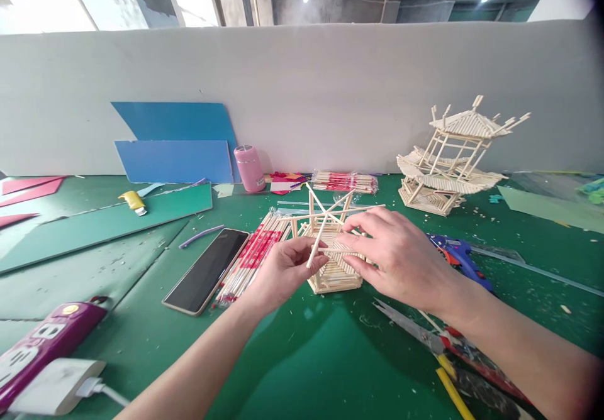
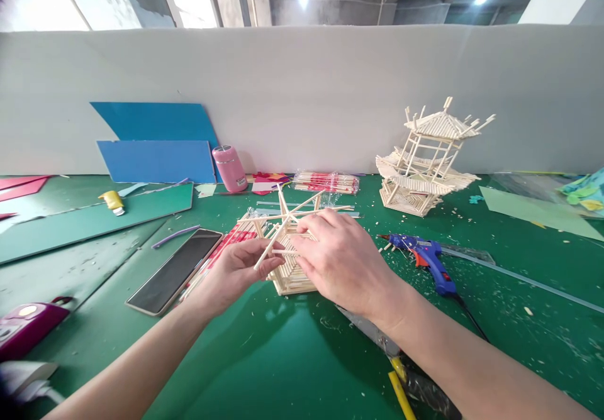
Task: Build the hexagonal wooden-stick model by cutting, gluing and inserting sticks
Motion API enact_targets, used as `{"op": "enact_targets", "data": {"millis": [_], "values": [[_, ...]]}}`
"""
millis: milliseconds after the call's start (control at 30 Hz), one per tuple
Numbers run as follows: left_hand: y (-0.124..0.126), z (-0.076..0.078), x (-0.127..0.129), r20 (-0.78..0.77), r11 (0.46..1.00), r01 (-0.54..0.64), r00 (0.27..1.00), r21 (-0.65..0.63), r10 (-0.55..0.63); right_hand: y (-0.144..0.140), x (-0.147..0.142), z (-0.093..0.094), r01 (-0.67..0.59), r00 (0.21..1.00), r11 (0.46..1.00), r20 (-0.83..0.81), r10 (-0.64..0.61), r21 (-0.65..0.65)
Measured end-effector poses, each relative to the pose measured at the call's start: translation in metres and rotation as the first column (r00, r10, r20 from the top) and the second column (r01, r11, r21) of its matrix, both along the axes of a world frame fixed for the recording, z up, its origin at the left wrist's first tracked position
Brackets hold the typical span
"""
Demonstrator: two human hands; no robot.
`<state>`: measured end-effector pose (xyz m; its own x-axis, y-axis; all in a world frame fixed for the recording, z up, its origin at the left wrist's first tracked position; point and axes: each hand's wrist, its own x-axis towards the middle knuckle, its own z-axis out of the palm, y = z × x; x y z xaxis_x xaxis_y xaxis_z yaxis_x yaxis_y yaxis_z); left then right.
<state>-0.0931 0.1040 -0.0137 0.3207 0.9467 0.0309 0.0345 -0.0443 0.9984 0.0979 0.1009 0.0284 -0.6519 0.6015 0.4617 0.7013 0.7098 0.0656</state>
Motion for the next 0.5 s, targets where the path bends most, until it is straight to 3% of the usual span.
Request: {"op": "enact_targets", "data": {"millis": [167,500], "values": [[0.001,-0.004,-0.001,0.034,0.999,-0.041,0.999,-0.030,0.042,-0.003,0.016,0.000,0.019,0.997,0.999,-0.079,-0.022,-0.035],[-0.001,0.002,0.001,0.036,0.997,-0.075,0.997,-0.018,0.075,-0.005,0.035,-0.011,0.023,0.985,0.995,-0.170,-0.039,-0.096]]}}
